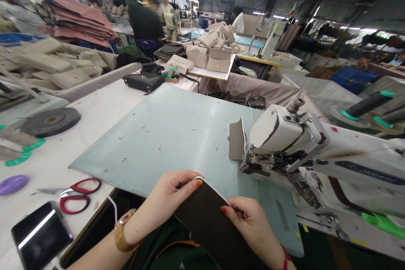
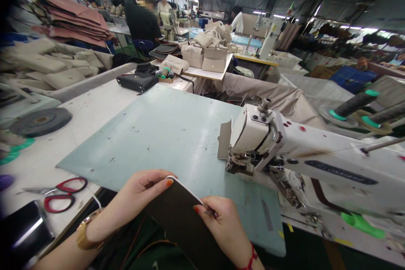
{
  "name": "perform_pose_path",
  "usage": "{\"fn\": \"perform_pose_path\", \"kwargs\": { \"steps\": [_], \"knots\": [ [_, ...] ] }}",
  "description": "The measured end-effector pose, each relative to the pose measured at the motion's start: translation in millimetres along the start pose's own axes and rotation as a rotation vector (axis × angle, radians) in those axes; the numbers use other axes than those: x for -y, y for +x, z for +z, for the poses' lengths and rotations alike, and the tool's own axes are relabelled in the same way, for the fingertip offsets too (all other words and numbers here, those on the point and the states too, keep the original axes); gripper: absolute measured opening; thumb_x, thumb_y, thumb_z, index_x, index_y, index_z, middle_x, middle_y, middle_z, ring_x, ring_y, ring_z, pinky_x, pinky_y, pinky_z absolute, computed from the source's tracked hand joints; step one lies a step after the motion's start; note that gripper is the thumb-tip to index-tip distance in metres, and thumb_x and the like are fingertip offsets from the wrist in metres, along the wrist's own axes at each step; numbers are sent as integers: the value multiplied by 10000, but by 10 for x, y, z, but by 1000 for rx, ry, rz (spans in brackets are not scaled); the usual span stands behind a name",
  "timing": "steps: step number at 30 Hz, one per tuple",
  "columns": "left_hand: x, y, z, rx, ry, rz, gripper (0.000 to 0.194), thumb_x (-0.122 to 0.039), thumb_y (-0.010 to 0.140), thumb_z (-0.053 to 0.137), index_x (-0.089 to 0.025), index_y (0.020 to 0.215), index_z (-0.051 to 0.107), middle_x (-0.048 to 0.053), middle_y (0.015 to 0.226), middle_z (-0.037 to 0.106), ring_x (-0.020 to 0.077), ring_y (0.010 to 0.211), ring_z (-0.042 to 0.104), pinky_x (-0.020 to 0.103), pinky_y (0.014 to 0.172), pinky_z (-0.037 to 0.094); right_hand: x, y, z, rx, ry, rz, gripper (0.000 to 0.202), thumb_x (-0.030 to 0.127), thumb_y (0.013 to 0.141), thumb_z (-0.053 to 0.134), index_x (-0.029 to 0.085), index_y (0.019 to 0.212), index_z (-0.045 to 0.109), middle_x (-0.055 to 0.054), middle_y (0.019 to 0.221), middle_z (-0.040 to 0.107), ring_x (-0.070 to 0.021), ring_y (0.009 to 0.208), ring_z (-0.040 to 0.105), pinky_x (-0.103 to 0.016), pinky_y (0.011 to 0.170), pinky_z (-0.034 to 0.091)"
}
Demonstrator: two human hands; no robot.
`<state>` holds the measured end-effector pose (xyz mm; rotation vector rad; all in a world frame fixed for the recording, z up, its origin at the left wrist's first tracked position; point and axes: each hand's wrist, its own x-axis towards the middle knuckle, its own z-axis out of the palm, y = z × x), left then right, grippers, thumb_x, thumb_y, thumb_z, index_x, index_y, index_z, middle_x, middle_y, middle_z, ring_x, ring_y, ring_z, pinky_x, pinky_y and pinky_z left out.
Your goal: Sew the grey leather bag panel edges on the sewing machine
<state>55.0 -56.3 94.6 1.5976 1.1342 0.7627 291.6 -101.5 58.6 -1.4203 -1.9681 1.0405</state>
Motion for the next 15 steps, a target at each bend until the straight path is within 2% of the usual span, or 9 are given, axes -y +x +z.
{"fn": "perform_pose_path", "kwargs": {
  "steps": [5, 9, 11, 13, 15],
  "knots": [
    [39, -15, 31, -49, 56, 47, 250, -376, 905, 512, -221, 846, 699, 0, 811, 715, 157, 748, 642, 202, 683, 466, 25, 0, -7, 4, -12, -2, 435, 437, 955, 409, 155, 663, 565, 7, 609, 490, -114, 573, 443, -242, 536, 291],
    [47, 0, 154, -37, 170, 115, 223, -344, 913, 506, -218, 834, 672, -2, 777, 691, 140, 716, 617, 203, 678, 453, 263, 106, 17, -53, -41, -132, 314, 372, 968, 403, 176, 884, 635, -23, 756, 597, -135, 681, 523, -237, 602, 344],
    [58, -6, 201, -9, 239, 185, 215, -318, 921, 488, -212, 828, 650, 1, 760, 666, 138, 706, 598, 217, 680, 450, 358, 195, 71, -115, -86, -209, 317, 359, 973, 391, 174, 861, 624, -22, 744, 592, -131, 672, 519, -239, 602, 339],
    [83, -33, 166, -25, 296, 260, 212, -290, 929, 464, -209, 823, 629, 3, 753, 642, 141, 708, 584, 229, 676, 449, 346, 281, 140, -163, -132, -277, 344, 360, 977, 383, 170, 791, 602, -16, 712, 580, -124, 649, 511, -240, 590, 331],
    [113, -67, 24, -127, 360, 320, 178, -281, 922, 476, -215, 842, 621, -4, 777, 641, 142, 716, 584, 234, 667, 449, 208, 329, 196, -171, -174, -307, 317, 344, 970, 407, 174, 790, 605, -13, 724, 590, -125, 667, 528, -237, 597, 340]
  ]
}}
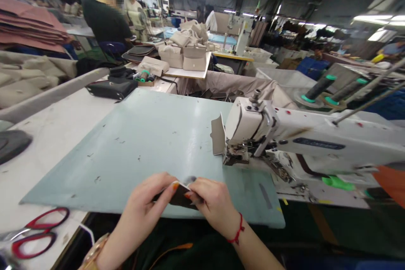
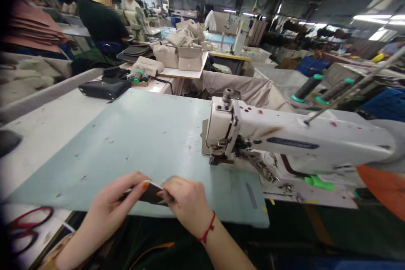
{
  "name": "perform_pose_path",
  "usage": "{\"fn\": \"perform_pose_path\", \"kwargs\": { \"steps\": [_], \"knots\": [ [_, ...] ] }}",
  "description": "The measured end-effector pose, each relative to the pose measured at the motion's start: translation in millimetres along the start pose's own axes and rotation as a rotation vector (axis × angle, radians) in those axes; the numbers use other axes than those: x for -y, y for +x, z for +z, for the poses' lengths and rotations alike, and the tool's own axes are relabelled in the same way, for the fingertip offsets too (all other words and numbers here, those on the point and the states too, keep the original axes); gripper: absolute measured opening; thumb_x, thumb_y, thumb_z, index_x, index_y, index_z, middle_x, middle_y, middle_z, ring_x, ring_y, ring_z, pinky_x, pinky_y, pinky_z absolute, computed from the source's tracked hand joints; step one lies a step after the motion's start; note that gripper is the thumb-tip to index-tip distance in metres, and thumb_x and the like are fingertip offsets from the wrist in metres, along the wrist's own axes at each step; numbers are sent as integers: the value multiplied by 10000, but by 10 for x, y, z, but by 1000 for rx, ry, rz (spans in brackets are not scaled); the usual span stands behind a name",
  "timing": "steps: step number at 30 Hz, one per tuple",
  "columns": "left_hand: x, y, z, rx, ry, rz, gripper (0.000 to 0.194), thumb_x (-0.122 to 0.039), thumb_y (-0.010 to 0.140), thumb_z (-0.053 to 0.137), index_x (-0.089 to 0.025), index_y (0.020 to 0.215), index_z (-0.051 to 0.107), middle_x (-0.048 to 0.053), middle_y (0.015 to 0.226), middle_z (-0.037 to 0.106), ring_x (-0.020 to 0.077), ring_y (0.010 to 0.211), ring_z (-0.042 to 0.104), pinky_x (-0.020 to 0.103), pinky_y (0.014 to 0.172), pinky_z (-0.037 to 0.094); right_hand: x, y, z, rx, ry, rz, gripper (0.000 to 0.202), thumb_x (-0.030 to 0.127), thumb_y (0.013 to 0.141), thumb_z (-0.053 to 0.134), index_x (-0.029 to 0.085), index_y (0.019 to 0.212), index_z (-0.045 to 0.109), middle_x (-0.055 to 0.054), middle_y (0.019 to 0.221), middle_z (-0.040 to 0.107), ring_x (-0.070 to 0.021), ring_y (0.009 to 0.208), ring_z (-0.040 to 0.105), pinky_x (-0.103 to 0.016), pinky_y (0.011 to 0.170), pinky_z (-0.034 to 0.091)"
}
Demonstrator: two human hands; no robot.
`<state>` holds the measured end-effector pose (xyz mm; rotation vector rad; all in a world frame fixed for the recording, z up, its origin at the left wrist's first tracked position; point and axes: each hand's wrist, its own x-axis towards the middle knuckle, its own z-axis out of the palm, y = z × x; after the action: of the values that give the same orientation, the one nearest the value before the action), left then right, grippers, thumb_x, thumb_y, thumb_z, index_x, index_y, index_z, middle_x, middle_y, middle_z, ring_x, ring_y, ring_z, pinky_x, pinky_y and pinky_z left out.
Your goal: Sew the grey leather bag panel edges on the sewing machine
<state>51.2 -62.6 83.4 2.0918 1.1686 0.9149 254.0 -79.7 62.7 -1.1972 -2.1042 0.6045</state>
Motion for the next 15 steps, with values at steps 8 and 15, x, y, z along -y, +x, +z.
{"fn": "perform_pose_path", "kwargs": {
  "steps": [8, 15],
  "knots": [
    [-25, 36, -76, -209, 322, 360, 175, -170, 863, 584, -226, 1019, 641, 32, 935, 634, 178, 824, 581, 304, 735, 460, -330, -462, 217, -433, 529, 595, 345, 448, 890, 519, 198, 1120, 582, -73, 973, 605, -105, 604, 489, -213, 503, 364],
    [184, -531, 955, 218, 64, 288, 214, -204, 908, 469, -231, 1026, 646, 66, 889, 653, 181, 803, 610, 276, 712, 529, -262, -870, 756, -427, 1133, 965, 462, 583, 701, 689, 175, 806, 498, 97, 522, 313, -31, 393, 195, -158, 360, 163]
  ]
}}
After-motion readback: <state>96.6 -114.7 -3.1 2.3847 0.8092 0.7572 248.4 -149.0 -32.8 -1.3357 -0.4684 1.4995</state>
